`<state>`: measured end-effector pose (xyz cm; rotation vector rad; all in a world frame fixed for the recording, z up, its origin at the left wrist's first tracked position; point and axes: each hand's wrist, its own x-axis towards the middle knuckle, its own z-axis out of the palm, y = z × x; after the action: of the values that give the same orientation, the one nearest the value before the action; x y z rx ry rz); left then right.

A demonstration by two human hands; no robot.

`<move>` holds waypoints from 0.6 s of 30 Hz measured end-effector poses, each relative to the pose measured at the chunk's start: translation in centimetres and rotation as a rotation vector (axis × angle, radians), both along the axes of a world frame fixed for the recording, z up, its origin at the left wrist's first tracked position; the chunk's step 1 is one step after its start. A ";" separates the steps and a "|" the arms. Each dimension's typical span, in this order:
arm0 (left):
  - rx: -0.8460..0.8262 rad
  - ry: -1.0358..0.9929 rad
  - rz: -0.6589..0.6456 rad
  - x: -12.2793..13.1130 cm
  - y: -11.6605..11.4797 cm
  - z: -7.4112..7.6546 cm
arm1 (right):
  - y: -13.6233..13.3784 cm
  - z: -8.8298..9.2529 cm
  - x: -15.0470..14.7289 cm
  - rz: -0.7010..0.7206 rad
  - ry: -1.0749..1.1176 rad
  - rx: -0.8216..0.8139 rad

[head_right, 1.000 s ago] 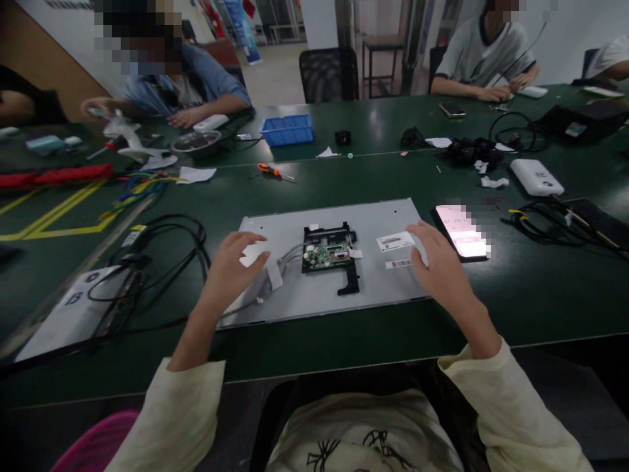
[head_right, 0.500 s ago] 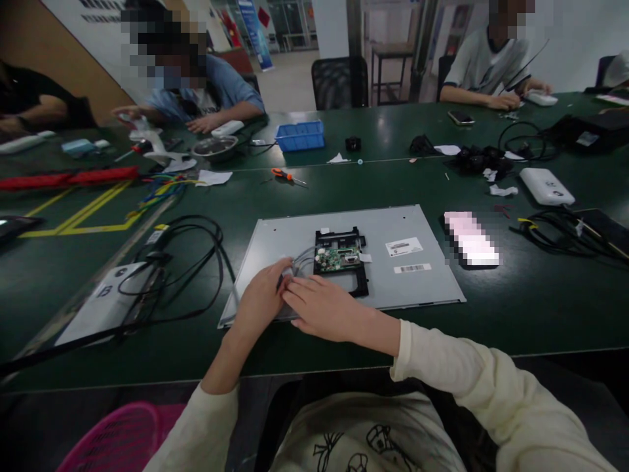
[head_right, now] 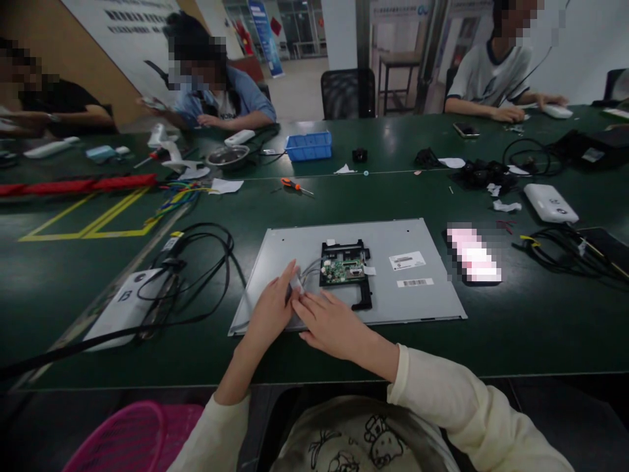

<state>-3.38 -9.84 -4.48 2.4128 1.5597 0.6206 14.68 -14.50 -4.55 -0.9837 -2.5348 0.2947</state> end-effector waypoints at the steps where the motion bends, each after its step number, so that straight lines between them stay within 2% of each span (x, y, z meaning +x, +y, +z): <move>1: -0.001 0.000 -0.003 0.0 0.0 0.0 | -0.1 0.0 -0.1 -0.004 -0.001 -0.006; 12: -0.063 -0.056 0.031 0.0 -0.3 0.0 | -2.2 -0.2 -0.8 -0.134 0.085 -0.103; 18: -0.103 -0.097 0.057 0.0 -0.6 0.1 | -2.4 -0.6 -0.8 -0.150 0.089 -0.100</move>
<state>-3.37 -10.41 -4.37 2.2367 1.5848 0.6416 13.87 -16.88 -5.12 -1.1649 -2.3713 0.4144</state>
